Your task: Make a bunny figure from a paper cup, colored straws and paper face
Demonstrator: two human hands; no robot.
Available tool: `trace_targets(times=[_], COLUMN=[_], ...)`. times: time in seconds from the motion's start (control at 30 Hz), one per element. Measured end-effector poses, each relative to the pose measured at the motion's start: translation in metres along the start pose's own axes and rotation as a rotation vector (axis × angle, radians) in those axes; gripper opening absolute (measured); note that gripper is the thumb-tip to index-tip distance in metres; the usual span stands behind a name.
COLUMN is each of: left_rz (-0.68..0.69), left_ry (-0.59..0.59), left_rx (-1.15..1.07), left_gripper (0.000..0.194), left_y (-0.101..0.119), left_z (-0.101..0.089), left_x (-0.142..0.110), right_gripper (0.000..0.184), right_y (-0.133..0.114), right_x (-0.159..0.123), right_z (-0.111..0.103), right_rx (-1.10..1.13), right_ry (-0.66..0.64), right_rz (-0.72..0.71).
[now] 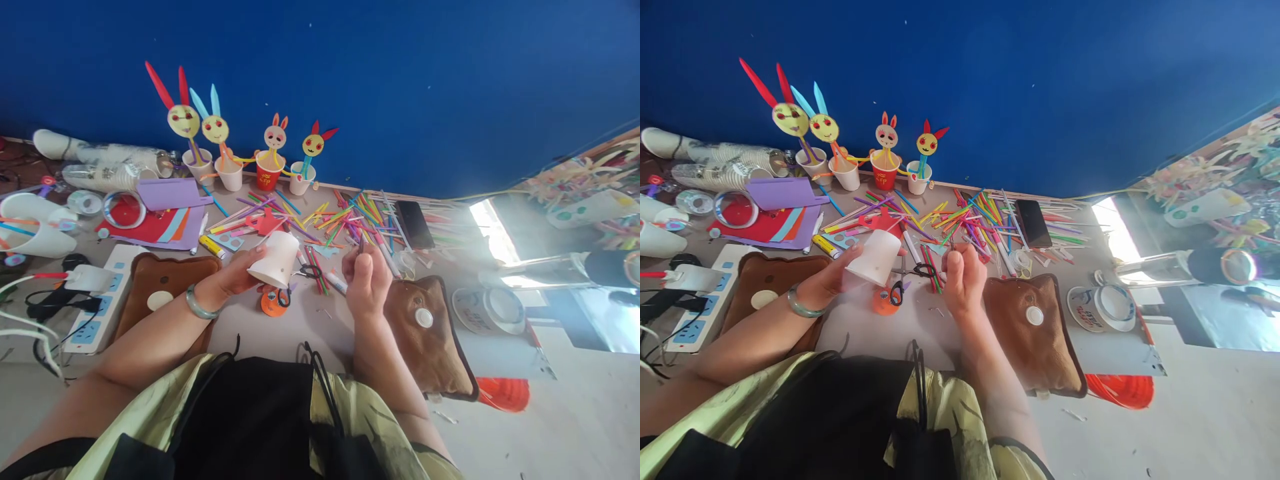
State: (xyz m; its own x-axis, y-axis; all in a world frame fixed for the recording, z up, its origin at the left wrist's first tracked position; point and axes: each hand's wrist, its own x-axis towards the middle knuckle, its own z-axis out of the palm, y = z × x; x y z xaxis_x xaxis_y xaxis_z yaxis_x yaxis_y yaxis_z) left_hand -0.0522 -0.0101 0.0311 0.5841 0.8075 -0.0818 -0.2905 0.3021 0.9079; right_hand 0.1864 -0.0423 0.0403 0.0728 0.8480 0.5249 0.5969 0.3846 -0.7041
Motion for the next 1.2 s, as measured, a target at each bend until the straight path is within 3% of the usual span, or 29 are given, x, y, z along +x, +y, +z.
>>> trace_targets(times=[0.07, 0.23, 0.37, 0.5, 0.57, 0.7, 0.97, 1.2], left_rz=[-0.065, -0.045, -0.026, -0.027, -0.034, -0.049, -0.053, -0.052], left_ry=[-0.039, -0.035, -0.033, -0.048, -0.059, -0.06, -0.034, -0.033], left_rx=[-0.103, -0.165, -0.181, -0.183, -0.188, -0.185, -0.161, -0.17], left_gripper=[0.071, 0.076, 0.071, 0.073, 0.072, 0.07, 0.076, 0.077], left_y=[0.0, -0.009, -0.014, -0.013, -0.013, -0.017, -0.02, -0.019], left_z=[-0.002, -0.01, -0.011, -0.009, -0.008, -0.008, -0.01, -0.008], left_x=[0.003, 0.009, 0.01, 0.012, 0.013, 0.015, 0.019, 0.02], right_gripper=[0.045, 0.047, 0.044, 0.044, 0.036, 0.008, 0.004, 0.005], right_y=[-0.001, 0.013, 0.031, 0.035, 0.036, 0.043, 0.047, 0.028], right_x=[0.008, 0.01, -0.021, -0.067, -0.087, -0.109, -0.107, -0.115], right_z=[-0.017, -0.068, -0.101, -0.118, -0.118, -0.11, -0.102, -0.059], right_rx=[-0.068, -0.477, -0.827, -1.091, -1.17, -1.102, -0.829, -0.635], right_ry=[0.003, -0.127, -0.392, -0.609, -0.649, -0.675, -0.56, -0.431], right_rz=[0.069, 0.17, 0.388, 0.457, 0.509, 0.514, 0.303, 0.256])
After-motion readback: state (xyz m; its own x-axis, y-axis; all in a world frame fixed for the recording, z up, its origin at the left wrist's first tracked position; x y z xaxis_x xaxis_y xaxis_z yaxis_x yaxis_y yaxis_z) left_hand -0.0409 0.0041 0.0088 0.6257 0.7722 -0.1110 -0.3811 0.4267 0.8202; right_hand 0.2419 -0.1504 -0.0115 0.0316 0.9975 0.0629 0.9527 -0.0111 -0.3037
